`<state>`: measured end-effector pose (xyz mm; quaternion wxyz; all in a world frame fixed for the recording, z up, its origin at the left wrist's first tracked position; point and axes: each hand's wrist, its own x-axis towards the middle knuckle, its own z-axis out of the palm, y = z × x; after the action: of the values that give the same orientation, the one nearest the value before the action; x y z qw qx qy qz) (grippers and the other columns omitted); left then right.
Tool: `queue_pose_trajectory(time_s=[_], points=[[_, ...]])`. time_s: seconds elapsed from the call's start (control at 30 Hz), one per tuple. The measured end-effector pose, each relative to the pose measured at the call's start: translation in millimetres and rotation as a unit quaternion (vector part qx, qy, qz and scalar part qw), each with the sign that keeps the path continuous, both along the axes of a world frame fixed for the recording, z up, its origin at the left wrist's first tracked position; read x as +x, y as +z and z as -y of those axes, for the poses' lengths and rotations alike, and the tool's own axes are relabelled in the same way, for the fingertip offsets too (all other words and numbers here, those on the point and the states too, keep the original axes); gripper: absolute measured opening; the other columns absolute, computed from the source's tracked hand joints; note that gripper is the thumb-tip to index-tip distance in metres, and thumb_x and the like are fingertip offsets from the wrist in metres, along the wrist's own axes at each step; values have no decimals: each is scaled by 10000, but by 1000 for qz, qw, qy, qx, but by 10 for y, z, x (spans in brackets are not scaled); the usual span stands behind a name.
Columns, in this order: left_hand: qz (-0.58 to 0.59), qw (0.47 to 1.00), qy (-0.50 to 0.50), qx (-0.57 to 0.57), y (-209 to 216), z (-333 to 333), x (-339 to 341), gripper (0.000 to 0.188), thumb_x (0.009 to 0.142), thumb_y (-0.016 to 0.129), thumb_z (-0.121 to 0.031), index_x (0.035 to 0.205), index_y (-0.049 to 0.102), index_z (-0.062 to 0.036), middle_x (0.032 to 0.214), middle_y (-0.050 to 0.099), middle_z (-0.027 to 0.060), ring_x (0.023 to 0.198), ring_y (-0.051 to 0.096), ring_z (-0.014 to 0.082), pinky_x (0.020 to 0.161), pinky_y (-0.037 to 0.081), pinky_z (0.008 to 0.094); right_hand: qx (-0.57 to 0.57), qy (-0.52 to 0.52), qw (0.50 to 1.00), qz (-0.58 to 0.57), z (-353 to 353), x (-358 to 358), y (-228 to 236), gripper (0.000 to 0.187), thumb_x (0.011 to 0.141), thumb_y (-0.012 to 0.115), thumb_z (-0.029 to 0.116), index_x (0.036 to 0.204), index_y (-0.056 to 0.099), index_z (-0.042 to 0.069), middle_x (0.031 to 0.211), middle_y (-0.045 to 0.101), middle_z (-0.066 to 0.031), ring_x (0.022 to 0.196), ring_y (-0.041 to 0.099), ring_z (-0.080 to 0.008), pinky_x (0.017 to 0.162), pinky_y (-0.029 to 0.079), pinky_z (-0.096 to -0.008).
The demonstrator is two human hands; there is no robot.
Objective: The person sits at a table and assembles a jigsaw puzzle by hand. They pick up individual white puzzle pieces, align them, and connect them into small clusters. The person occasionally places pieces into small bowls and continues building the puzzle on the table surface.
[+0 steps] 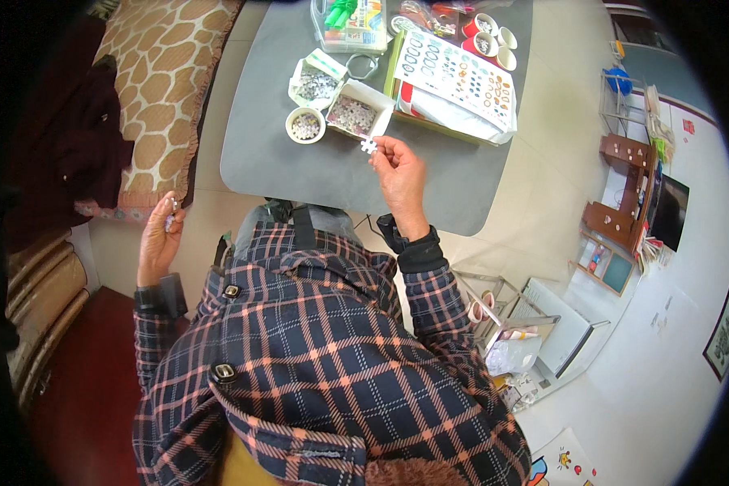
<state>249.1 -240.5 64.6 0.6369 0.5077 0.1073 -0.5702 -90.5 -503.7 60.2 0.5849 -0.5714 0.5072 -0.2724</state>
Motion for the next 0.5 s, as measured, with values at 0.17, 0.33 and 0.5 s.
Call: queue_pose_trajectory(time_s=[0.17, 0.33, 0.5], points=[[22, 998, -8, 65, 120, 17, -15, 273, 920, 640, -186, 1152, 616, -44, 852, 583, -25, 752, 515, 83, 661, 425, 176, 7, -42, 999, 16, -73, -191, -55, 203, 907, 592, 28, 1103, 630, -9, 883, 636, -17, 747, 575, -68, 674, 463, -198], [24, 998, -33, 55, 106, -48, -179, 358, 939, 612, -192, 1248, 558, -21, 860, 565, -26, 735, 492, 70, 614, 389, 149, 8, -50, 999, 0, -83, -331, -170, 211, 893, 606, 20, 1101, 633, -3, 858, 606, 3, 730, 543, -57, 671, 449, -195], [23, 999, -9, 38, 219, -204, -362, 401, 945, 589, -152, 1304, 507, 6, 890, 579, -1, 750, 514, 66, 608, 394, 136, -105, -2, 991, -81, -49, -376, -217, 211, 858, 642, 14, 1067, 666, 8, 795, 528, 43, 696, 482, -46, 645, 418, -188]])
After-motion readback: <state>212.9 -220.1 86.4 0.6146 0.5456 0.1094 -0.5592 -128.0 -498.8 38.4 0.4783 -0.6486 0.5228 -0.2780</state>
